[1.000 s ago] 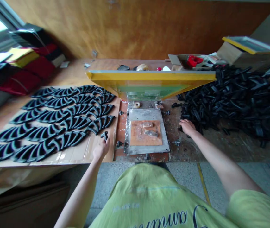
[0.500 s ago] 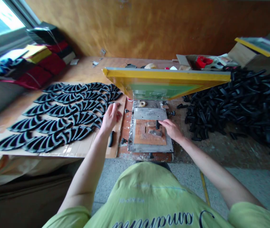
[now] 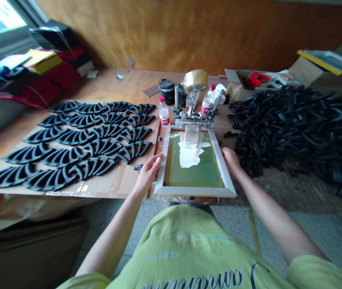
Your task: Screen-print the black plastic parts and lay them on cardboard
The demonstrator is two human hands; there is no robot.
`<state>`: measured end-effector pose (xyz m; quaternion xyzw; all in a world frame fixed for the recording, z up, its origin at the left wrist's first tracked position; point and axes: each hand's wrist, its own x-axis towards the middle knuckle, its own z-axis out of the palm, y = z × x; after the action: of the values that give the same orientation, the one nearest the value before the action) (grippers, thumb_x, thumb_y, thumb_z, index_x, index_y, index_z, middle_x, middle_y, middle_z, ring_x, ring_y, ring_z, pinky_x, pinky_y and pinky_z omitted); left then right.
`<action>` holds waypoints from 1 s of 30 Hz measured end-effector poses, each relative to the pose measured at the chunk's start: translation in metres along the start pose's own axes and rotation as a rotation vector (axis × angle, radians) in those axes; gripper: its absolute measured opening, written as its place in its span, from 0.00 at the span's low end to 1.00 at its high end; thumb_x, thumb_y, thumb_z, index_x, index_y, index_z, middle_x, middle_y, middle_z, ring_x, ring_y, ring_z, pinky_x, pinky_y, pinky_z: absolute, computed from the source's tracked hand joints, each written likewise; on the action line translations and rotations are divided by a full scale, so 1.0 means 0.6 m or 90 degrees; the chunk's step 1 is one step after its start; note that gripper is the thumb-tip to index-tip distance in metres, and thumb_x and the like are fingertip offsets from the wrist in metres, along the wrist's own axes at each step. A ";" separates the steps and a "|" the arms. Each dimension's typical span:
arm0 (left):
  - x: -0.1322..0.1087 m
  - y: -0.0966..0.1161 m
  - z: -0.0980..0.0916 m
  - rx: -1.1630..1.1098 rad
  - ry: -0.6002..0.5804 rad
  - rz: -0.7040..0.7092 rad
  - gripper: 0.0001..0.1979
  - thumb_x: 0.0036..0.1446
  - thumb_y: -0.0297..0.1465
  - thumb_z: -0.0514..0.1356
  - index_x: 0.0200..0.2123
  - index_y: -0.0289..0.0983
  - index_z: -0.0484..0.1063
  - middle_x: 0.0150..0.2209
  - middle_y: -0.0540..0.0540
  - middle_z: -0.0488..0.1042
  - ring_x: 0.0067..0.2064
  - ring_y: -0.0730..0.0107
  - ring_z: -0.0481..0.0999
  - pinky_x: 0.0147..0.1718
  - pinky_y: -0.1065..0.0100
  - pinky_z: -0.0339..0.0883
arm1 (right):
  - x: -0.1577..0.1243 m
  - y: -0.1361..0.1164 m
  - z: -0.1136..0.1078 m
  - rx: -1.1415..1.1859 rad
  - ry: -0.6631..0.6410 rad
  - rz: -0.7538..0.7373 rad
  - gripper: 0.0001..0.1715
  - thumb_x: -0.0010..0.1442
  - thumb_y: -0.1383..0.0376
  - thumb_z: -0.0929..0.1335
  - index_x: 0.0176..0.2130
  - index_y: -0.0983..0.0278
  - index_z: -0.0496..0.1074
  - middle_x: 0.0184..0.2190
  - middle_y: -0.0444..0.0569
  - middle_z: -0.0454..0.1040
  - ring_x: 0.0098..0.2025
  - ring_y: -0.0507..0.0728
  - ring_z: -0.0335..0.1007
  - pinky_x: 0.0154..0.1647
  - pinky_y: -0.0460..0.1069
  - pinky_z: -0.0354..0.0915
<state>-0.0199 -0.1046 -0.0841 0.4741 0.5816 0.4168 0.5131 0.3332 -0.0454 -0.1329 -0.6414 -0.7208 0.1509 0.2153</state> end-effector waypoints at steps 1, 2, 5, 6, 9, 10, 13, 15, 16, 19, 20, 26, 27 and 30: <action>-0.002 -0.029 0.004 0.007 -0.006 -0.027 0.32 0.56 0.51 0.61 0.56 0.36 0.72 0.23 0.53 0.68 0.22 0.77 0.62 0.20 0.74 0.54 | 0.014 -0.001 -0.013 -0.011 0.036 0.005 0.20 0.67 0.63 0.60 0.50 0.62 0.76 0.44 0.55 0.76 0.46 0.62 0.72 0.51 0.59 0.68; 0.000 -0.054 0.008 0.020 -0.007 -0.045 0.33 0.55 0.49 0.62 0.59 0.37 0.70 0.23 0.53 0.68 0.22 0.76 0.63 0.21 0.74 0.54 | 0.031 -0.011 -0.021 -0.017 0.068 -0.010 0.20 0.66 0.63 0.62 0.52 0.63 0.75 0.47 0.56 0.75 0.47 0.62 0.72 0.52 0.59 0.68; 0.017 -0.108 0.017 0.094 0.006 -0.066 0.34 0.55 0.45 0.62 0.62 0.38 0.67 0.25 0.53 0.71 0.24 0.75 0.66 0.23 0.74 0.57 | 0.078 -0.079 -0.016 -0.044 0.090 -0.144 0.29 0.59 0.62 0.71 0.59 0.63 0.69 0.56 0.57 0.69 0.54 0.64 0.68 0.56 0.58 0.66; 0.023 -0.119 0.018 0.121 0.006 -0.069 0.33 0.56 0.45 0.61 0.63 0.39 0.66 0.25 0.53 0.71 0.24 0.74 0.67 0.24 0.74 0.58 | 0.088 -0.106 -0.007 -0.067 0.062 -0.184 0.31 0.57 0.63 0.73 0.58 0.63 0.69 0.56 0.57 0.69 0.55 0.64 0.67 0.56 0.58 0.65; 0.036 -0.136 0.015 0.174 -0.012 -0.077 0.31 0.59 0.45 0.58 0.62 0.39 0.67 0.27 0.52 0.72 0.26 0.73 0.68 0.24 0.73 0.58 | 0.089 -0.167 0.024 -0.137 -0.063 -0.216 0.19 0.58 0.66 0.73 0.49 0.65 0.73 0.47 0.56 0.75 0.50 0.63 0.69 0.51 0.55 0.66; 0.038 -0.139 0.014 0.182 -0.019 -0.079 0.31 0.59 0.46 0.57 0.62 0.39 0.67 0.27 0.51 0.73 0.26 0.73 0.69 0.24 0.73 0.59 | 0.079 -0.176 0.032 -0.152 -0.099 -0.214 0.13 0.59 0.66 0.71 0.46 0.66 0.74 0.44 0.55 0.76 0.48 0.62 0.70 0.48 0.54 0.66; 0.040 -0.146 0.010 0.194 -0.024 -0.090 0.31 0.60 0.48 0.56 0.62 0.39 0.67 0.31 0.49 0.75 0.28 0.71 0.71 0.25 0.72 0.60 | 0.028 -0.173 0.040 -0.179 -0.160 -0.258 0.09 0.62 0.71 0.66 0.41 0.66 0.75 0.40 0.54 0.78 0.44 0.60 0.71 0.44 0.52 0.64; 0.040 -0.150 0.008 0.195 -0.026 -0.091 0.32 0.60 0.49 0.56 0.62 0.39 0.66 0.31 0.48 0.76 0.28 0.71 0.71 0.25 0.72 0.61 | -0.003 -0.160 0.032 -0.178 -0.190 -0.335 0.13 0.61 0.74 0.64 0.41 0.65 0.76 0.40 0.53 0.78 0.44 0.59 0.71 0.43 0.50 0.63; 0.041 -0.151 0.008 0.194 -0.030 -0.090 0.32 0.59 0.49 0.56 0.62 0.39 0.66 0.31 0.49 0.75 0.28 0.71 0.71 0.25 0.72 0.61 | -0.013 -0.154 0.026 -0.167 -0.208 -0.373 0.15 0.60 0.75 0.64 0.41 0.64 0.76 0.39 0.52 0.78 0.43 0.58 0.71 0.42 0.50 0.63; 0.041 -0.153 0.006 0.165 -0.040 -0.085 0.33 0.59 0.50 0.57 0.62 0.39 0.66 0.30 0.49 0.74 0.26 0.71 0.70 0.24 0.72 0.60 | -0.014 -0.147 0.012 -0.115 -0.242 -0.412 0.13 0.58 0.74 0.66 0.38 0.61 0.77 0.37 0.48 0.79 0.40 0.57 0.71 0.40 0.49 0.63; 0.041 -0.154 0.006 0.151 -0.041 -0.082 0.33 0.58 0.50 0.57 0.62 0.38 0.67 0.29 0.49 0.74 0.25 0.72 0.69 0.23 0.72 0.60 | -0.010 -0.148 0.012 -0.106 -0.231 -0.397 0.11 0.58 0.73 0.67 0.37 0.61 0.77 0.36 0.48 0.78 0.40 0.57 0.72 0.40 0.49 0.63; 0.040 -0.157 0.007 0.080 -0.047 -0.071 0.35 0.56 0.51 0.59 0.62 0.37 0.66 0.27 0.51 0.72 0.23 0.74 0.67 0.22 0.73 0.59 | -0.037 -0.139 0.048 -0.129 -0.117 -0.382 0.16 0.62 0.75 0.63 0.44 0.64 0.77 0.43 0.54 0.79 0.43 0.59 0.72 0.42 0.51 0.65; 0.040 -0.157 0.008 0.073 -0.045 -0.074 0.36 0.56 0.51 0.59 0.62 0.36 0.66 0.27 0.51 0.72 0.23 0.74 0.67 0.22 0.73 0.59 | -0.045 -0.135 0.052 -0.125 -0.124 -0.404 0.16 0.62 0.74 0.63 0.45 0.64 0.77 0.44 0.53 0.79 0.42 0.58 0.72 0.42 0.51 0.65; 0.037 -0.148 0.009 0.058 -0.042 -0.085 0.37 0.56 0.51 0.60 0.62 0.36 0.65 0.26 0.52 0.71 0.23 0.74 0.66 0.21 0.73 0.59 | -0.036 -0.137 0.048 -0.100 -0.127 -0.403 0.12 0.63 0.69 0.67 0.45 0.62 0.77 0.41 0.50 0.79 0.42 0.58 0.73 0.42 0.51 0.67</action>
<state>-0.0259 -0.1011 -0.1753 0.4705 0.6131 0.3391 0.5364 0.2498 -0.0759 -0.1198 -0.3825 -0.9111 0.0828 0.1295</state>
